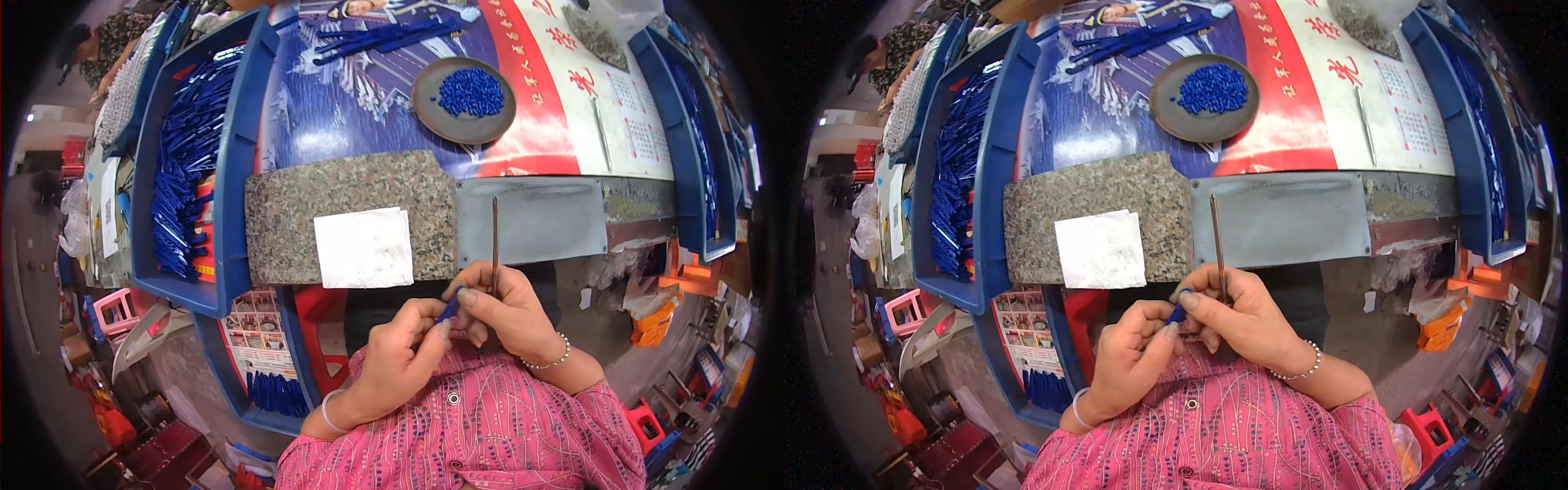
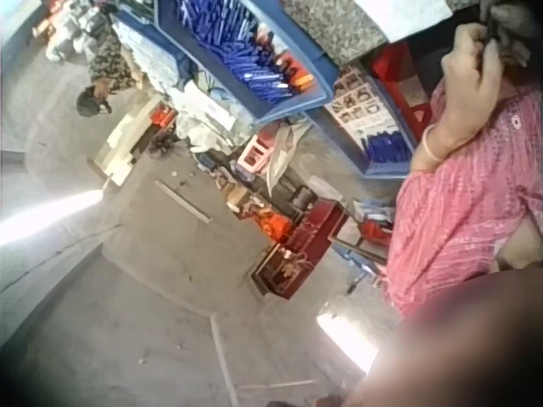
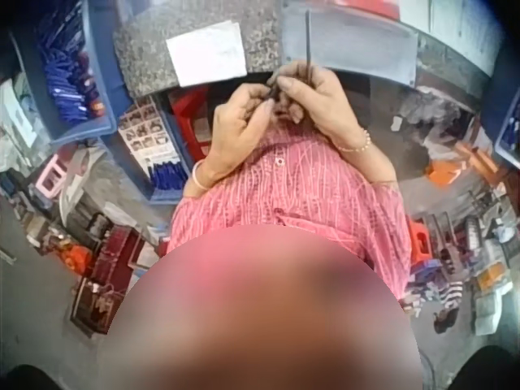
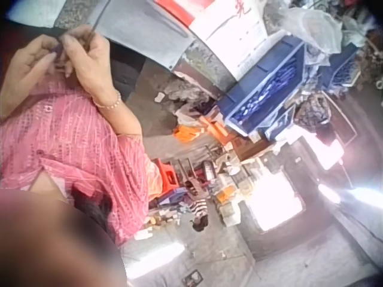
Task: Assembling small components into a blue pen-like device using various manual tools at a workstation.
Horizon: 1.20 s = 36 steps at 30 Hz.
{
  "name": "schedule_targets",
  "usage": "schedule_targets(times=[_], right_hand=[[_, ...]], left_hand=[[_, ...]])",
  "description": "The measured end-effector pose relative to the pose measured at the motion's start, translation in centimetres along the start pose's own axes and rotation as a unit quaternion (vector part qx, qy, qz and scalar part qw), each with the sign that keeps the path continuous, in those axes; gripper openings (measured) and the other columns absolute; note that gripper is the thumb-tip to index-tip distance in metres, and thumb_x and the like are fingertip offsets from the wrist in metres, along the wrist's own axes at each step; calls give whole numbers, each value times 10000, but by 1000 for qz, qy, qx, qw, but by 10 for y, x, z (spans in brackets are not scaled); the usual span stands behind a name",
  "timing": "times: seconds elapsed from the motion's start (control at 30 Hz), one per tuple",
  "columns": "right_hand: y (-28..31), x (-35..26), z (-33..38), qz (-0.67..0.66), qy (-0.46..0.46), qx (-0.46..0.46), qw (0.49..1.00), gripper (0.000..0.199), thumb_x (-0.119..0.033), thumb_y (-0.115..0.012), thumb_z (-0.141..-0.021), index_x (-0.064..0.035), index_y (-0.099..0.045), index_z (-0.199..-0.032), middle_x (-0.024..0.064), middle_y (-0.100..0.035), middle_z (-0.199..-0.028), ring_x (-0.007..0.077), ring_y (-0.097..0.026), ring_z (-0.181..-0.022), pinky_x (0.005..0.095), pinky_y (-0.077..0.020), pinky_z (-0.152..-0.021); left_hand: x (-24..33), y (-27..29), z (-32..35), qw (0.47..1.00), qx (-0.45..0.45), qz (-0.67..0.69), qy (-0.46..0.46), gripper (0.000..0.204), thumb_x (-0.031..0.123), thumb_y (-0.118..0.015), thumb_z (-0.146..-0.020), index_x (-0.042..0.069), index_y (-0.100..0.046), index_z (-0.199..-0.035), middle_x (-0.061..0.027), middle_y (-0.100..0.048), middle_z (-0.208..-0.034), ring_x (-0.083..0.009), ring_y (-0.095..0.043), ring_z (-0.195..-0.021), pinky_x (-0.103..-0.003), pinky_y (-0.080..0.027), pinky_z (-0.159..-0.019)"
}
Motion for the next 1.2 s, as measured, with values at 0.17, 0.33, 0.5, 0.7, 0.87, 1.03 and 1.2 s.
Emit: schedule_targets(times=[0.17, 0.33, 0.5, 0.7, 0.87, 1.03, 1.2], right_hand=[[-25, -45, -7, -95, 31, -33, 995, 407, -104, -547, -854, 21, -339, -1181, 149, -537, -966, 150, -537, -569, 257, -458, -504], [-39, -70, -10, 424, 142, -20, 894, 580, -54, -560, -821, -22, -221, -1290, 142, -569, -988, 178, -591, -649, 269, -468, -560], [-64, -90, -21, 612, 146, -76, 774, 424, -90, -601, -794, -78, -458, -1193, 138, -561, -959, 322, -572, -738, 389, -471, -627], [-80, -95, -36, 681, 106, -71, 721, 423, -133, -601, -807, -113, -465, -1207, 109, -545, -891, 323, -572, -738, 416, -459, -594], [-81, -100, -44, 692, 126, -70, 708, 423, -131, -605, -797, -114, -480, -1201, 94, -550, -870, 295, -577, -724, 399, -459, -571], [-79, -102, -51, 698, 138, -74, 699, 412, -122, -608, -790, -113, -502, -1188, 84, -552, -839, 278, -582, -704, 393, -460, -556], [-75, -101, -57, 681, 176, -81, 706, 435, -115, -599, -803, -110, -487, -1223, 87, -521, -807, 271, -575, -642, 389, -458, -507]], left_hand=[[9, 45, -6, 994, 40, 75, 65, 163, 88, -481, -909, -28, -562, -991, 19, -532, -600, -24, -454, -514, -181, -366, -476], [11, 92, -20, 977, 84, 183, 65, 196, 179, -441, -947, 1, -505, -998, -26, -551, -667, -34, -446, -455, -163, -325, -413], [11, 114, -35, 972, 72, 211, 69, 218, 128, -414, -945, -31, -545, -1017, -33, -524, -633, -34, -361, -417, -164, -270, -388], [8, 127, -47, 965, 79, 228, 99, 239, 137, -422, -940, -34, -563, -1032, -65, -592, -690, -47, -461, -433, -166, -330, -381], [5, 133, -58, 973, 68, 200, 97, 200, 142, -495, -920, -20, -594, -984, -47, -604, -679, -50, -506, -463, -172, -371, -397], [3, 133, -63, 967, 88, 219, 97, 190, 113, -492, -910, -26, -598, -984, -73, -631, -717, -60, -513, -459, -176, -379, -398], [9, 129, -67, 962, 104, 224, 119, 211, 111, -473, -916, -34, -585, -1020, -107, -653, -765, -84, -549, -474, -178, -406, -407]])
Point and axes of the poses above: each hand's wrist, its own z-axis away from the middle knuckle, its own y-axis out of the back of the hand, x = y × z, the point moved 1 cm from there along -z, towards the middle knuckle
